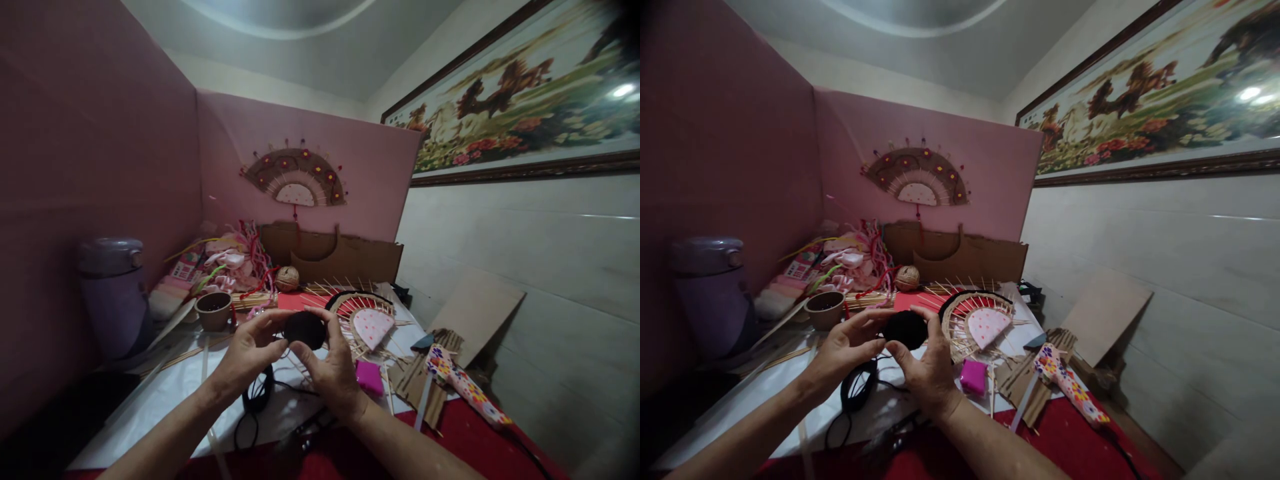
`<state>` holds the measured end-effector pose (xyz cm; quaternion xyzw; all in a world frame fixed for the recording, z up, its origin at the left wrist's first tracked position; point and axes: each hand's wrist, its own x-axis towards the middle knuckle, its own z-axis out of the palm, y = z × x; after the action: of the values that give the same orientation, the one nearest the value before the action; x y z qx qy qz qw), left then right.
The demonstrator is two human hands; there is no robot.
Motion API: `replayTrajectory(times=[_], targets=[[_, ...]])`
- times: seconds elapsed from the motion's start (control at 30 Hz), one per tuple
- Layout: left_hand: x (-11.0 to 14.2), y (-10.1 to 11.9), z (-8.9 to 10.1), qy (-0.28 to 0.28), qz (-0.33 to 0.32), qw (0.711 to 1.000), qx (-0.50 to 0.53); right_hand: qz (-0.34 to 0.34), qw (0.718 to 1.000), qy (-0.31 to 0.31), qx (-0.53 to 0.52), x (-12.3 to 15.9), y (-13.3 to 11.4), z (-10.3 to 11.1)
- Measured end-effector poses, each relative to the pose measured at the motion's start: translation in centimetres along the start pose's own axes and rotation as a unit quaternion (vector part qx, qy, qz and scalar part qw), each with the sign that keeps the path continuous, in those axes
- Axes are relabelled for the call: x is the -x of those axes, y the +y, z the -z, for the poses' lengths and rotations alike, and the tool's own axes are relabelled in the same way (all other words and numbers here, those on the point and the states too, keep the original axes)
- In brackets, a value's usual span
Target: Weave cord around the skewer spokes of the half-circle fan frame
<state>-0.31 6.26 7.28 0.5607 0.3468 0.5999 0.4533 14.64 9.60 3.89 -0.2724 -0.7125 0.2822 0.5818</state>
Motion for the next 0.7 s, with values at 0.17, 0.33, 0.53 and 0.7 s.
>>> replayTrajectory(times=[0.17,0.33,0.53,0.7], targets=[[-0.14,-0.32,-0.02,0.015,0.001,1.000,-0.027,0.045,0.999,-0.022,0.009,-0.06,-0.21,-0.01],[-0.04,-0.87,0.04,-0.001,-0.071,0.995,-0.068,0.114,0.993,-0.019,0.019,-0.12,-0.48,-0.02],[0.51,-0.41,0.48,0.001,-0.130,0.955,-0.266,0.090,0.996,-0.027,0.012,0.01,-0.38,0.07],[0.70,-0.98,0.56,0.018,-0.172,0.924,-0.342,0.098,0.994,-0.032,0.032,0.07,-0.24,0.08]])
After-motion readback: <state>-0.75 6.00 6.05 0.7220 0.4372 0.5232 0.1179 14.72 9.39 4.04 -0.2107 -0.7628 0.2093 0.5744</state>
